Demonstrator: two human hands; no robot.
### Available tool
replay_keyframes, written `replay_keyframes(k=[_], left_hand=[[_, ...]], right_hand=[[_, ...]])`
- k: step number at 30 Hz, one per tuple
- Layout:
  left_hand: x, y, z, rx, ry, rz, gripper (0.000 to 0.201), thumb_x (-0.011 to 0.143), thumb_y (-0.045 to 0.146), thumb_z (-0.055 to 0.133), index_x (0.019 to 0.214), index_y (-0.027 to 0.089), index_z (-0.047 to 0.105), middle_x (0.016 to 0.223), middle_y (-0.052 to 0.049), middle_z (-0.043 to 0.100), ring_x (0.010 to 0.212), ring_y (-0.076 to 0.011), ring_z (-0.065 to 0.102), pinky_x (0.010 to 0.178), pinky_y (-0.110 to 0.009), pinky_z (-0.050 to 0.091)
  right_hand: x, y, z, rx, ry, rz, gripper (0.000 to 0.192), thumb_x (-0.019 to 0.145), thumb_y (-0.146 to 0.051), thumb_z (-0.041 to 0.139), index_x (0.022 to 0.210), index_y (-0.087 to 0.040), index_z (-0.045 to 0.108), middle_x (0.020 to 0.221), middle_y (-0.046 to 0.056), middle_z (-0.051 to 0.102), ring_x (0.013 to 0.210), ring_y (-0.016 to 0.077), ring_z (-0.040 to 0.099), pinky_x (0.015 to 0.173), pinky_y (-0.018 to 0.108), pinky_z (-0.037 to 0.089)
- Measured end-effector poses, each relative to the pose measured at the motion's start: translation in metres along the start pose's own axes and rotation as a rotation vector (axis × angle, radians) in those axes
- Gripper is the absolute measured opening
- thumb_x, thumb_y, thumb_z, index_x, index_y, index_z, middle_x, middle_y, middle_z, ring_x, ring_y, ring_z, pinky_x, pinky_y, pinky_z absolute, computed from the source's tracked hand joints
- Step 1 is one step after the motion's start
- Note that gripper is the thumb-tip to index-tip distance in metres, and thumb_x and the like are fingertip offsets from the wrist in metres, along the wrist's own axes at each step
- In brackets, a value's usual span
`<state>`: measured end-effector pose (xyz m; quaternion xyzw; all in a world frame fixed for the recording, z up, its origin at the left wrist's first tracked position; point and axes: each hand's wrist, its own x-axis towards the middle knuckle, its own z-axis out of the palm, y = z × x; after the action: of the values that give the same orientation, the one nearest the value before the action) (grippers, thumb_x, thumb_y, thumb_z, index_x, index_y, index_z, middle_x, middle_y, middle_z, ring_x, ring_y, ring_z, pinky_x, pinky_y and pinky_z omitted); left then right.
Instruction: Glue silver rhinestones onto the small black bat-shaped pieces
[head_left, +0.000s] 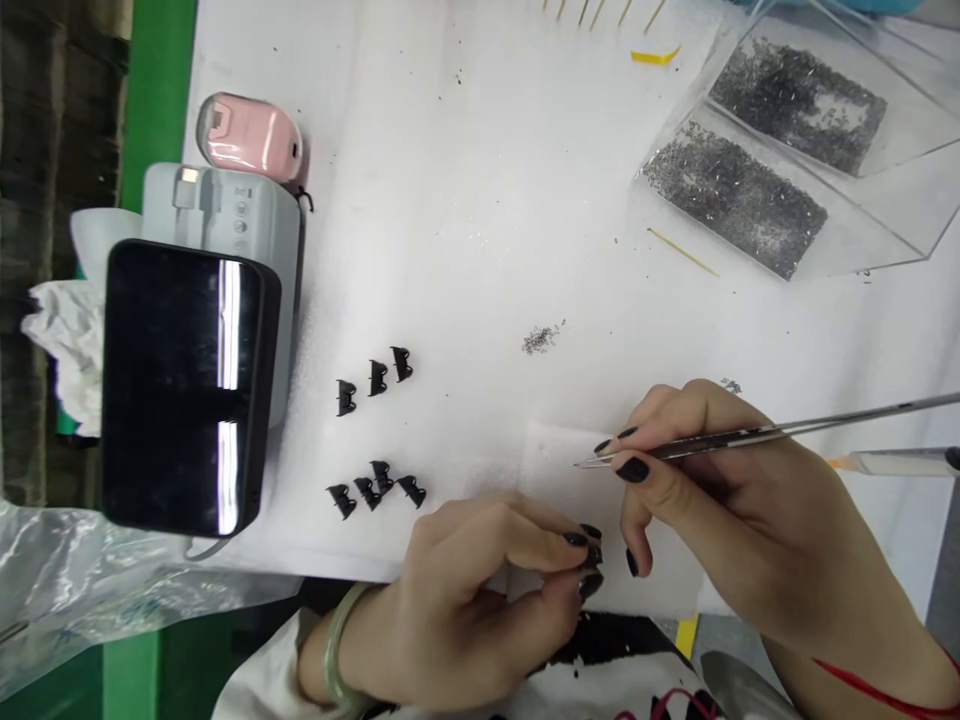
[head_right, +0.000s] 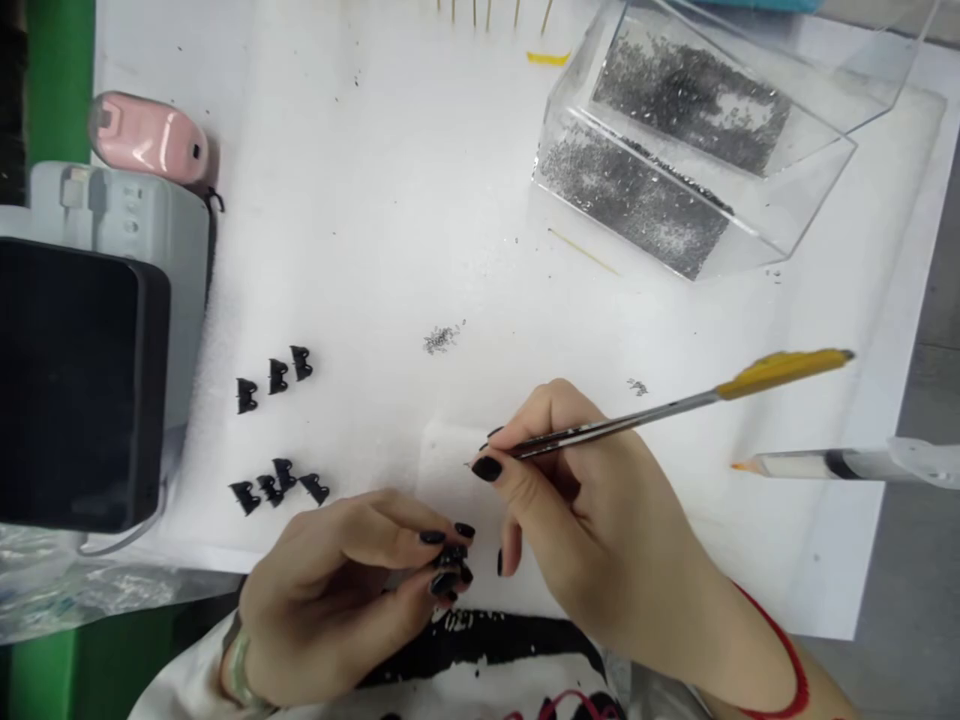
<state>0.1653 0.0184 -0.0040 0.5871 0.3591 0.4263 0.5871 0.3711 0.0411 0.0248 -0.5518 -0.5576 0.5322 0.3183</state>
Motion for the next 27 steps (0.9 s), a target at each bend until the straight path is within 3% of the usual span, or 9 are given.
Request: replay_keyframes(k=[9, 16, 19, 24, 27], left_hand=[[-0.002, -0.001, 0.001, 0.025, 0.028, 0.016, 0.027, 0.082, -0.005, 0.074, 0.098, 0.016, 0.068, 0.086, -0.010, 0.081, 0.069, -0.0199, 0.081, 0.064, -0.021, 0.068], [-0.010, 0.000, 0.003, -0.151, 0.068, -0.193, 0.027, 0.091, -0.006, 0.069, 0.104, 0.018, 0.069, 0.092, -0.005, 0.075, 0.059, -0.0187, 0.080, 0.048, -0.019, 0.066], [-0.011, 0.000, 0.003, -0.155, 0.075, -0.183, 0.027, 0.090, -0.007, 0.070, 0.104, 0.017, 0.070, 0.092, -0.005, 0.074, 0.059, -0.0192, 0.080, 0.048, -0.021, 0.067], [-0.011, 0.000, 0.003, -0.155, 0.071, -0.184, 0.028, 0.089, -0.007, 0.070, 0.104, 0.017, 0.070, 0.092, -0.005, 0.074, 0.059, -0.0195, 0.081, 0.049, -0.021, 0.068], [-0.011, 0.000, 0.002, -0.166, 0.073, -0.206, 0.029, 0.090, -0.007, 0.070, 0.104, 0.017, 0.070, 0.093, -0.004, 0.073, 0.060, -0.0199, 0.081, 0.050, -0.022, 0.069]], right_hand=[[0.000, 0.003, -0.002, -0.050, 0.023, -0.011, 0.021, 0.109, -0.027, 0.062, 0.089, -0.027, 0.058, 0.058, -0.002, 0.066, 0.063, 0.0214, 0.078, 0.036, 0.023, 0.049], [-0.001, 0.006, -0.001, 0.003, -0.025, -0.040, 0.019, 0.109, -0.011, 0.055, 0.099, -0.028, 0.055, 0.049, -0.011, 0.061, 0.045, 0.0156, 0.066, 0.035, 0.024, 0.044], [-0.002, 0.008, 0.000, 0.009, -0.003, -0.051, 0.023, 0.105, -0.006, 0.054, 0.100, -0.028, 0.055, 0.049, -0.011, 0.061, 0.038, 0.0132, 0.060, 0.033, 0.023, 0.042], [-0.001, 0.005, 0.001, 0.013, 0.005, -0.037, 0.021, 0.104, -0.009, 0.055, 0.098, -0.028, 0.054, 0.049, -0.010, 0.061, 0.045, 0.0158, 0.066, 0.034, 0.023, 0.043], [0.000, 0.003, 0.001, 0.032, 0.000, -0.019, 0.019, 0.104, -0.010, 0.055, 0.097, -0.028, 0.053, 0.048, -0.011, 0.062, 0.038, 0.0139, 0.060, 0.033, 0.023, 0.042]])
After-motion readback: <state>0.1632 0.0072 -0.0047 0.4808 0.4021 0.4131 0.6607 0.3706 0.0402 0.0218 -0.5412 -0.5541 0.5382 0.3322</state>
